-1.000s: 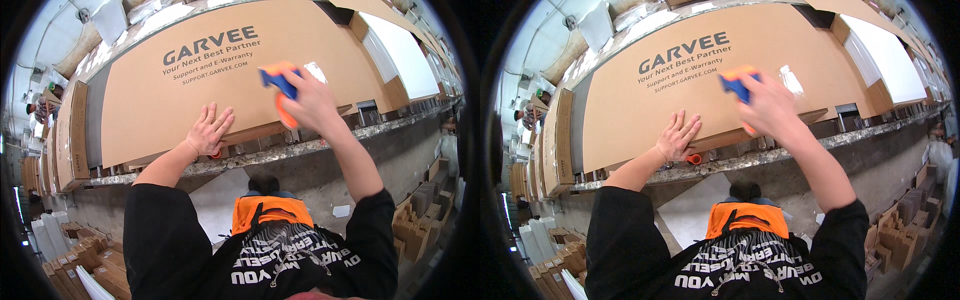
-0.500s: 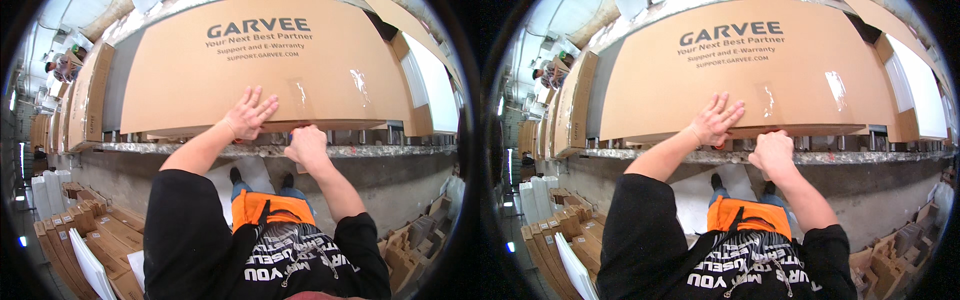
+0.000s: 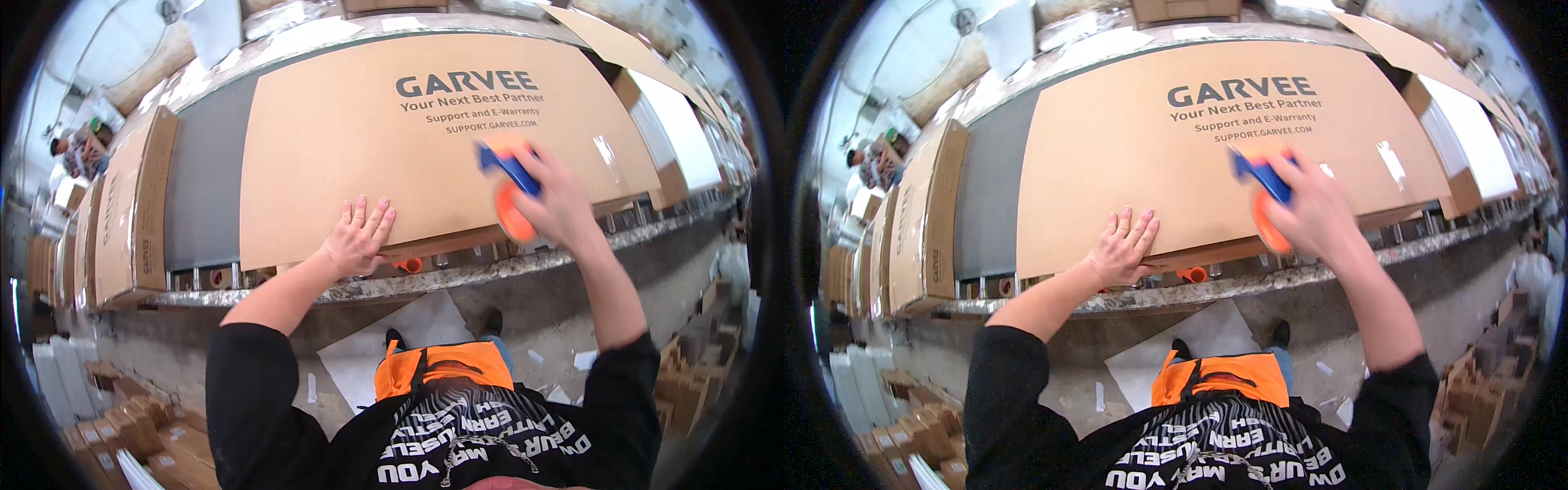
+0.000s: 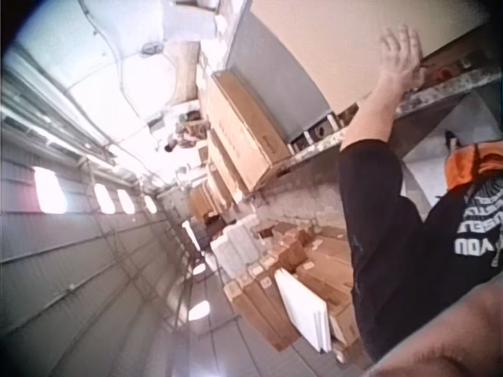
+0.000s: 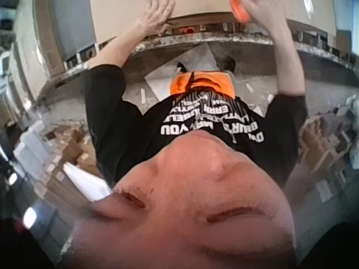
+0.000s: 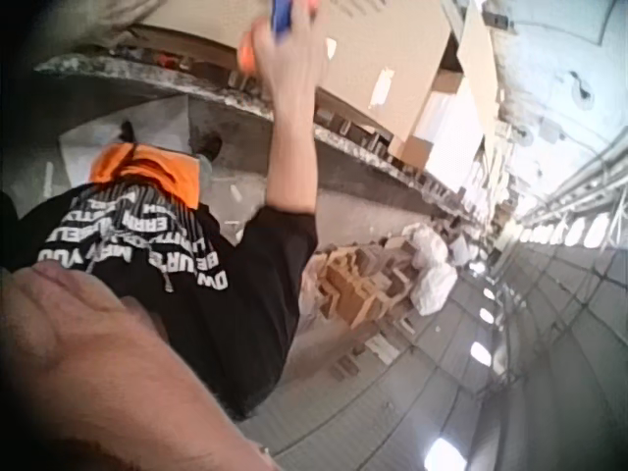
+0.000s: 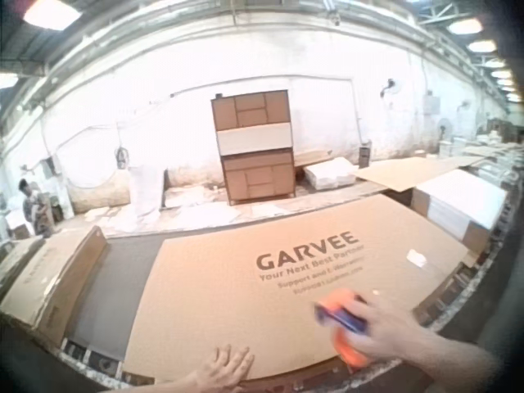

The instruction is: The person tapes a large cardboard box on a conveyor belt, moves it aside, and then places foam sheets into another box.

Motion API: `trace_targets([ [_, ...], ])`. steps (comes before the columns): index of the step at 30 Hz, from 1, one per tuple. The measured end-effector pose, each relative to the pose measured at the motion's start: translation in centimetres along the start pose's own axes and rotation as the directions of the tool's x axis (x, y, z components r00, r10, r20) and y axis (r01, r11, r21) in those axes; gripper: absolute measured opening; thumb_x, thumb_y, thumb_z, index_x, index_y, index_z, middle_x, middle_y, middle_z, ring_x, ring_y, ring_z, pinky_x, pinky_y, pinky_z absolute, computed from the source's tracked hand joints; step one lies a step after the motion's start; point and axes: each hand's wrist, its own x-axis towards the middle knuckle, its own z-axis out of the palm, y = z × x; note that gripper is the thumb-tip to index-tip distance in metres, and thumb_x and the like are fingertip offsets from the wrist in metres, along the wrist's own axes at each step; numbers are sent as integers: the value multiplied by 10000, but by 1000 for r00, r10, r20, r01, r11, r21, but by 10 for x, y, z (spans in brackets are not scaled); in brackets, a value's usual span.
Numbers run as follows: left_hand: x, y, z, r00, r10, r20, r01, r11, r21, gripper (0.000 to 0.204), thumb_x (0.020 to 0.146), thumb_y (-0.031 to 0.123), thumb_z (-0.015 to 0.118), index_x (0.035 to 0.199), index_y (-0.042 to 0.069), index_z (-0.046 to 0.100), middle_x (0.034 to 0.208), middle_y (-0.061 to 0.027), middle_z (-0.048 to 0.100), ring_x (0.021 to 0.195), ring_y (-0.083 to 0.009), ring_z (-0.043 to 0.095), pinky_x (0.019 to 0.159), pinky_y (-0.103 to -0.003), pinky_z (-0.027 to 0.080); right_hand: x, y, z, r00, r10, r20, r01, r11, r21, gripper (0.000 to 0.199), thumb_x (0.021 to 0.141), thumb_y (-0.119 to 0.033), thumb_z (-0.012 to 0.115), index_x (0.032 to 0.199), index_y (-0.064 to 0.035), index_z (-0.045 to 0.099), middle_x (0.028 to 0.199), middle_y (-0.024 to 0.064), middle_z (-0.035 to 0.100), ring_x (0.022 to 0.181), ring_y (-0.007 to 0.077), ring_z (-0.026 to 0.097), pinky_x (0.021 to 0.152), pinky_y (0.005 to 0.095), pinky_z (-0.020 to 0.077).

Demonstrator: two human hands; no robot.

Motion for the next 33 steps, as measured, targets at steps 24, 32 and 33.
trace_targets([
  [24,-113,-58,29,953,-270,-141,231,943,-239,1009,689,434,793,1406,-117,345,1472,-303,361,1401,-409,330,1188,-485,211,-76,-154,102,566,354,745,-198,935,-294,394,709,-341,650,1030,-121,711,1138,216,609,961,358,670,851,457,533],
  [32,-101,-48,40,859,-470,-201,236,713,-660,1337,577,347,884,1479,-115,11,1513,-392,143,1398,-480,287,1103,-430,366,103,-245,152,952,143,270,-122,988,-92,336,785,-351,596,920,-67,716,914,175,691,873,341,685,767,465,549],
  [33,-100,-46,43,856,-474,-206,211,685,-697,1366,566,321,893,1481,-105,-27,1516,-400,110,1393,-489,289,1082,-424,392,92,-244,169,855,223,469,-163,973,-165,288,761,-317,607,892,-78,702,832,183,680,818,362,674,723,467,549],
])
